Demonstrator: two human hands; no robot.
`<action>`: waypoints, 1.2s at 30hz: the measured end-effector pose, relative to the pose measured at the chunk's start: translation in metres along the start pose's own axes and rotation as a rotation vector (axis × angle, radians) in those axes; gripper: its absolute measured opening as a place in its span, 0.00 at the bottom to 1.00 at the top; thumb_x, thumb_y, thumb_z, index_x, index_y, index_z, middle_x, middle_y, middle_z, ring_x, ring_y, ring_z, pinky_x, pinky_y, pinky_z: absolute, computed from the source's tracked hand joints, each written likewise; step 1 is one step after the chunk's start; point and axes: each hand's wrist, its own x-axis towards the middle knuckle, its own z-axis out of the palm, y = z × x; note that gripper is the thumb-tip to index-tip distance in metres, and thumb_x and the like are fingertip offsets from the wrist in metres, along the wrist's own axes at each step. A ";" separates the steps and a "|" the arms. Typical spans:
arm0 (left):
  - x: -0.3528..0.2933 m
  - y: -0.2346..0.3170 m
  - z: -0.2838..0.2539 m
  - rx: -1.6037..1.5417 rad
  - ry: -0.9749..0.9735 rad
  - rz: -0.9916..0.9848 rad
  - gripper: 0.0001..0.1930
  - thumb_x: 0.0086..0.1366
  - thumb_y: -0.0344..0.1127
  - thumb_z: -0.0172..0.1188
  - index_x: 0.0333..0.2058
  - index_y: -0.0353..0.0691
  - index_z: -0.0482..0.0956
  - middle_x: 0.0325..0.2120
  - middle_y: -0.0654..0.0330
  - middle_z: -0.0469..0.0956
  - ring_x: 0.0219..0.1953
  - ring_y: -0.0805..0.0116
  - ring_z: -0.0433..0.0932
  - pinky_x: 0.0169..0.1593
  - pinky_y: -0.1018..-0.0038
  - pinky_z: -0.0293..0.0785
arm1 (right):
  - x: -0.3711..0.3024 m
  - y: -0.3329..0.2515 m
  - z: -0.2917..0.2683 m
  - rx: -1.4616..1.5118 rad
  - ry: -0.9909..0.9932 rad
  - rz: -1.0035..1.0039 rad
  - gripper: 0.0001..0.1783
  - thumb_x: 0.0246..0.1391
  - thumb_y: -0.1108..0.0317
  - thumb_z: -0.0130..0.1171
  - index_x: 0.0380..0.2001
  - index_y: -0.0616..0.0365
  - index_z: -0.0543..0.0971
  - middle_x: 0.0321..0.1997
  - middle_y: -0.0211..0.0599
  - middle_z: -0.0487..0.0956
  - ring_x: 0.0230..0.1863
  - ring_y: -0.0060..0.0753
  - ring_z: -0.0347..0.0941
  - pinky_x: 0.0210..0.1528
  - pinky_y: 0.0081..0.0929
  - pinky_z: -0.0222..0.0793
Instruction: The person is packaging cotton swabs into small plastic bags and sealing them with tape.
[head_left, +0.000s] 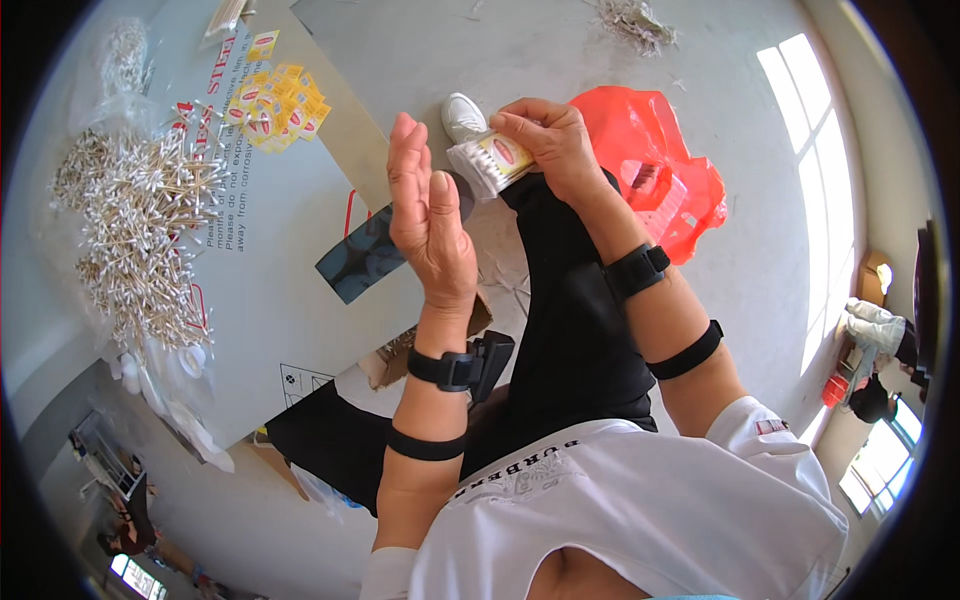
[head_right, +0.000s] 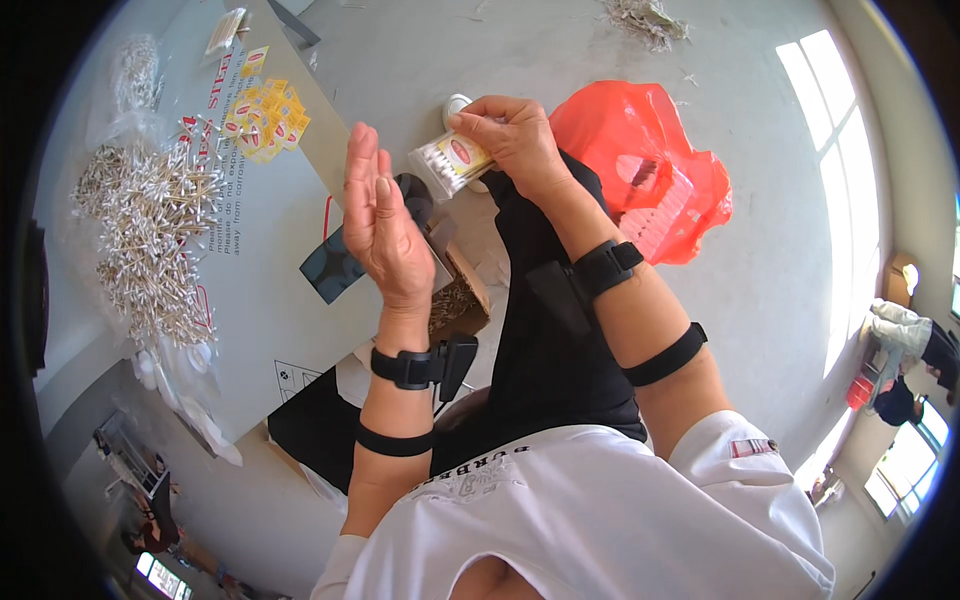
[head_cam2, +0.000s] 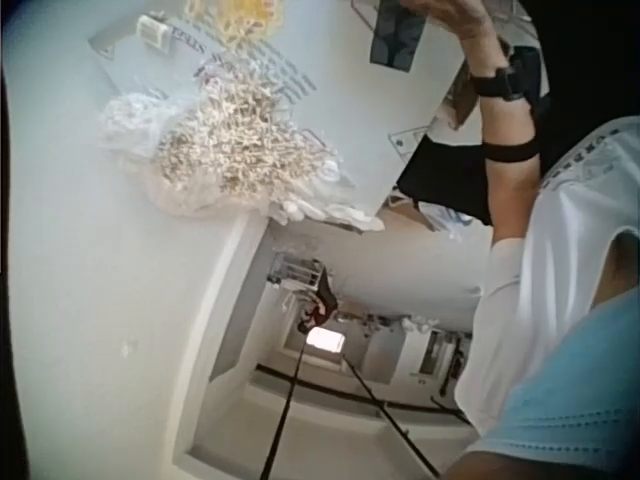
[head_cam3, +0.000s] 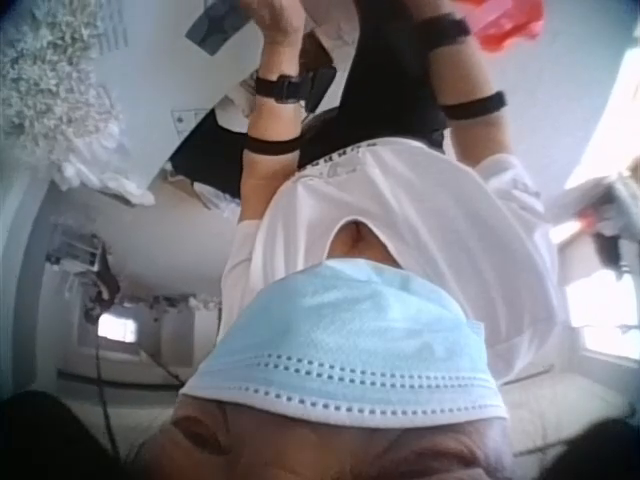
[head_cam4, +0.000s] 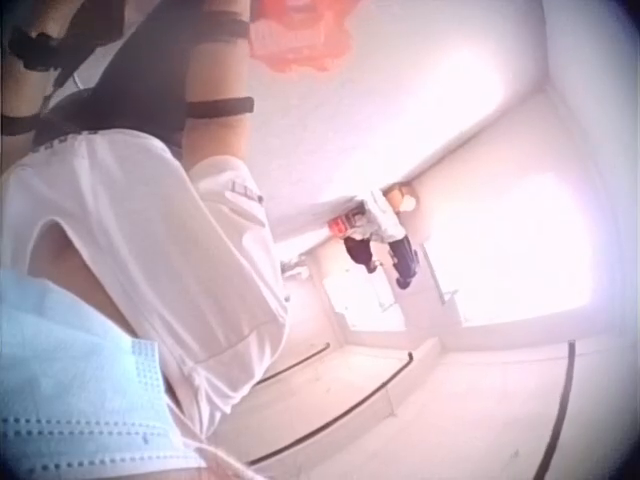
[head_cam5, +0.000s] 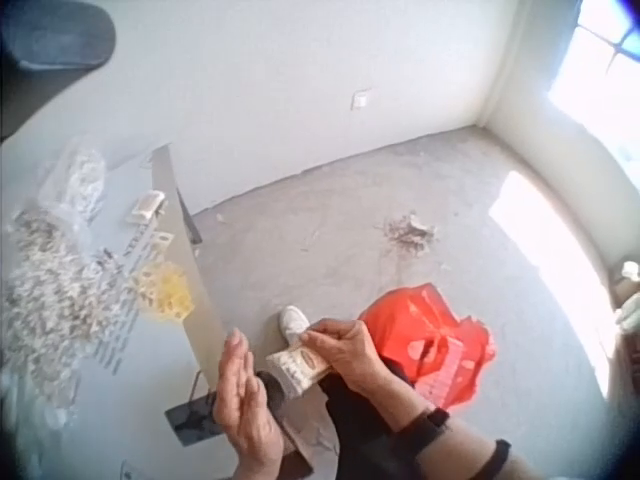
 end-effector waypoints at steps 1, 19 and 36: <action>0.005 0.007 -0.007 0.107 -0.066 0.012 0.22 0.72 0.36 0.47 0.61 0.31 0.65 0.66 0.50 0.59 0.68 0.57 0.58 0.70 0.59 0.50 | -0.001 -0.005 -0.008 0.156 -0.028 0.113 0.11 0.57 0.64 0.65 0.34 0.62 0.82 0.27 0.31 0.81 0.30 0.19 0.77 0.30 0.17 0.73; -0.037 0.095 -0.077 0.787 -0.283 0.514 0.19 0.44 0.17 0.70 0.37 0.37 0.85 0.31 0.64 0.74 0.31 0.68 0.70 0.31 0.77 0.70 | -0.053 0.018 0.090 0.738 -0.860 0.923 0.12 0.59 0.59 0.60 0.30 0.56 0.74 0.25 0.30 0.70 0.16 0.14 0.61 0.09 0.04 0.50; -0.043 0.071 -0.124 1.005 -0.109 0.542 0.12 0.45 0.16 0.66 0.30 0.36 0.79 0.28 0.61 0.72 0.31 0.61 0.70 0.31 0.70 0.71 | -0.086 -0.020 0.110 -0.453 -0.410 -0.696 0.18 0.44 0.72 0.71 0.42 0.54 0.84 0.39 0.32 0.77 0.43 0.30 0.72 0.45 0.27 0.70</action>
